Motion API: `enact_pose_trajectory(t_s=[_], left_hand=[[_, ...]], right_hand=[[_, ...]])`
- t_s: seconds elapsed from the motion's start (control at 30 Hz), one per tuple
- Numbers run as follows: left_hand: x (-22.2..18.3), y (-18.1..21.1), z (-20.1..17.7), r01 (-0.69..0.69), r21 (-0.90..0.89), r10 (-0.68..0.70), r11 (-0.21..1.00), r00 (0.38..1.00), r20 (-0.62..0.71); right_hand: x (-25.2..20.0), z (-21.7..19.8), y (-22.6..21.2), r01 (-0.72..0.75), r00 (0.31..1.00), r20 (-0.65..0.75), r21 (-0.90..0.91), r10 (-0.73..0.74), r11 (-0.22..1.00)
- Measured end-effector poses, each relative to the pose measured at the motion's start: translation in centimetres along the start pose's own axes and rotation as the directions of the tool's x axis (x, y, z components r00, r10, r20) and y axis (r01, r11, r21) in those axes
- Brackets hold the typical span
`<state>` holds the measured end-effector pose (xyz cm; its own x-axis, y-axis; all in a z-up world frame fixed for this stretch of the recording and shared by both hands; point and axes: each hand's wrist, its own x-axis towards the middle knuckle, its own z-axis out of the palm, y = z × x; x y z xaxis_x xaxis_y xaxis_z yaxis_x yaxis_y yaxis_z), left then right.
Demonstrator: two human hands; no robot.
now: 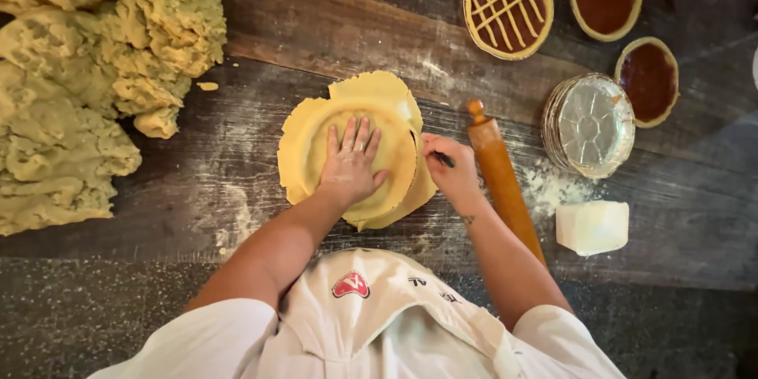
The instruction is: Rolling out dough, fitting it into a pie tin, and trimming the edges with a knife
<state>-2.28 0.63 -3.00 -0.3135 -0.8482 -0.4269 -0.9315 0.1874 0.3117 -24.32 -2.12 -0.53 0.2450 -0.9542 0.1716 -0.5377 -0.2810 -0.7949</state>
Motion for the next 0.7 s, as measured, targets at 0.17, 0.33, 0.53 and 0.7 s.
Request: enact_pose_trajectory(t_s=[0.17,0.33,0.53,0.7], left_hand=[[0.1,0.0,1.1,-0.010,0.023,0.011,1.000,1.000,-0.027],[0.4,0.0,1.5,-0.001,0.051,0.002,0.999,0.999,-0.034],[0.2,0.0,1.2,-0.003,0.056,0.005,0.998,0.999,-0.037],[0.4,0.0,1.3,-0.003,0.051,0.004,0.999,1.000,-0.028]], right_hand=[[1.0,0.0,-0.7,0.014,0.999,0.045,0.043,-0.016,0.999],[2.3,-0.1,0.0,0.060,0.994,0.089,0.080,-0.068,0.995],[3.3,0.9,1.2,0.080,0.990,0.102,0.121,-0.093,0.989],[4.9,1.0,2.2,0.097,0.975,0.183,0.163,-0.127,0.982]])
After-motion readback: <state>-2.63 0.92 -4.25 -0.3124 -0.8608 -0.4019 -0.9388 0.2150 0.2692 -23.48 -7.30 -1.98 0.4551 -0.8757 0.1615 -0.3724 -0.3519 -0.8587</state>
